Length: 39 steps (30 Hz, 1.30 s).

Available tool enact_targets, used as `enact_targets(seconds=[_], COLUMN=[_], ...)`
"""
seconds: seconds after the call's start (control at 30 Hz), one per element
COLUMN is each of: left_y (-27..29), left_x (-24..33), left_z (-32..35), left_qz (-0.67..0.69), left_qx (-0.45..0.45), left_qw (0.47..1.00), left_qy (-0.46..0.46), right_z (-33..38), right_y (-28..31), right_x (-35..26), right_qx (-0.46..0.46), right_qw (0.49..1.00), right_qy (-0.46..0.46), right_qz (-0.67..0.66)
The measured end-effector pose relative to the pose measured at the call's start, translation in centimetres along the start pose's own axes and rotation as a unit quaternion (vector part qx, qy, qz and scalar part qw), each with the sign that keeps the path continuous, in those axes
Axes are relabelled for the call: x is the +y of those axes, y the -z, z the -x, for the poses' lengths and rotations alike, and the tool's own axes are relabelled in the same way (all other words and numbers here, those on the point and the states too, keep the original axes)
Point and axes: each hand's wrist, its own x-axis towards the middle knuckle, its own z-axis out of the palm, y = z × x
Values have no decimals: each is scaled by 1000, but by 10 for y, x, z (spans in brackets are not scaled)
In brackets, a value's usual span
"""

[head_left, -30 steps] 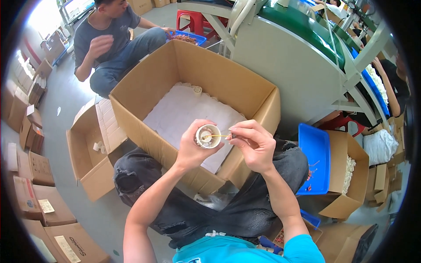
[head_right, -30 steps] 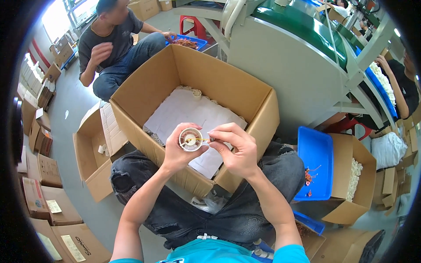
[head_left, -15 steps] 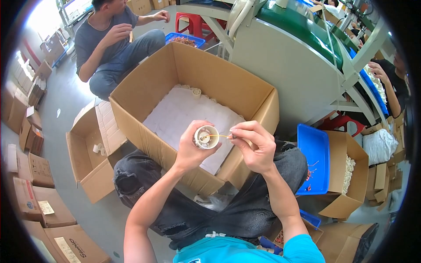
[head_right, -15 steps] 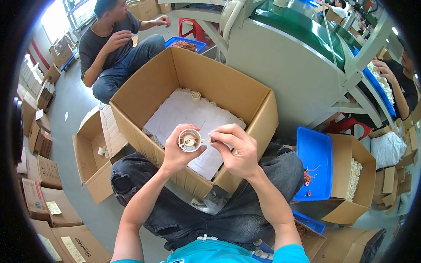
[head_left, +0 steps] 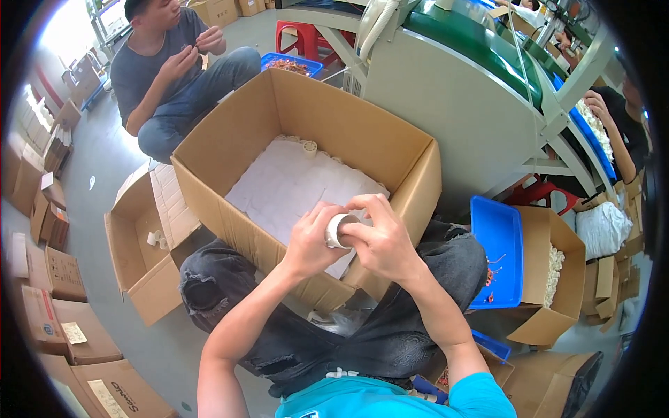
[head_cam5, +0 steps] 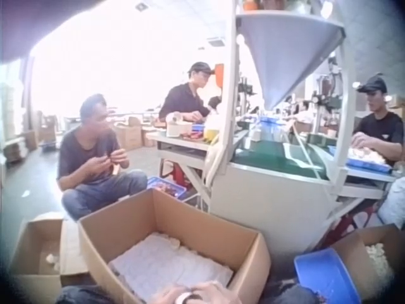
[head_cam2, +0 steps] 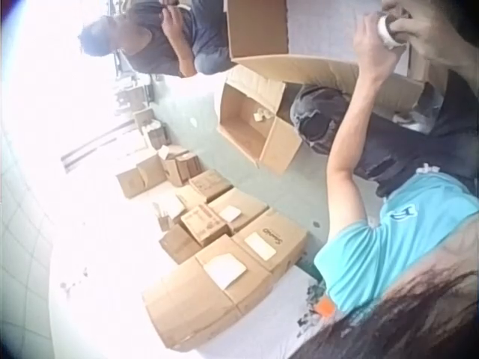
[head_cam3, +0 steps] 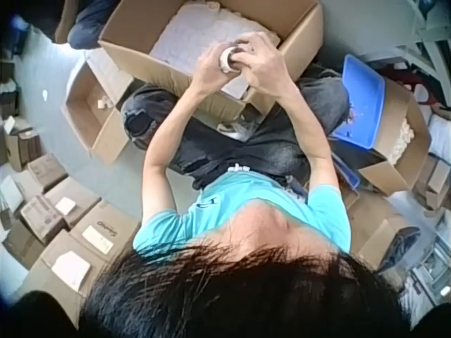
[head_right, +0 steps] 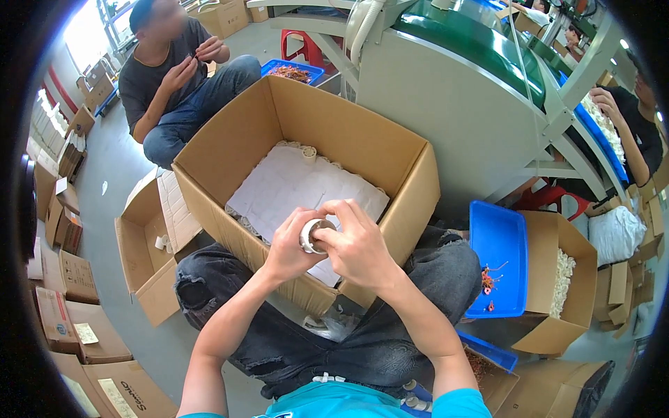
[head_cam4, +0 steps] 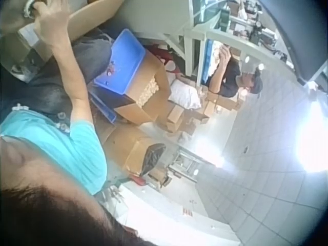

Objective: The person assembles electronic components by hand, inserting wires into plastic housings, then packing the assembled components into cardboard boxes.

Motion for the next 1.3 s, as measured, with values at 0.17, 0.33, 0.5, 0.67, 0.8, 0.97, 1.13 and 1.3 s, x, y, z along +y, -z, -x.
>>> enact_targets(seconds=[0.17,0.33,0.5,0.67,0.8,0.97,1.13,1.3], left_y=[-2,-4,-7,-6,-8,-10,-9,-12], left_x=[4,1,-2,3,1,-2,-5,-5], left_z=[1,-1,2,-2,1,4,6,5], left_qz=[49,62,77,85,73,47,46,77], left_qx=[-14,23,20,11,14,2,-11,2], left_qw=[999,997,996,995,996,998,999,997], left_qy=[0,-41,-44,-54,-41,-31,-23,12], right_z=[1,2,5,8,6,11,13,8], right_y=[1,2,3,3,-2,-13,-16,-14], right_x=[-2,-7,-7,-3,-1,6,2,12], right_qx=[-29,-14,-38,-53,-41,-17,-22,-24], right_qw=[999,995,988,972,962,967,974,954], right_qy=[-17,-100,-134,-189,-212,-189,-184,-230], right_qz=[-19,-21,-71,-132,-168,-172,-131,-189])
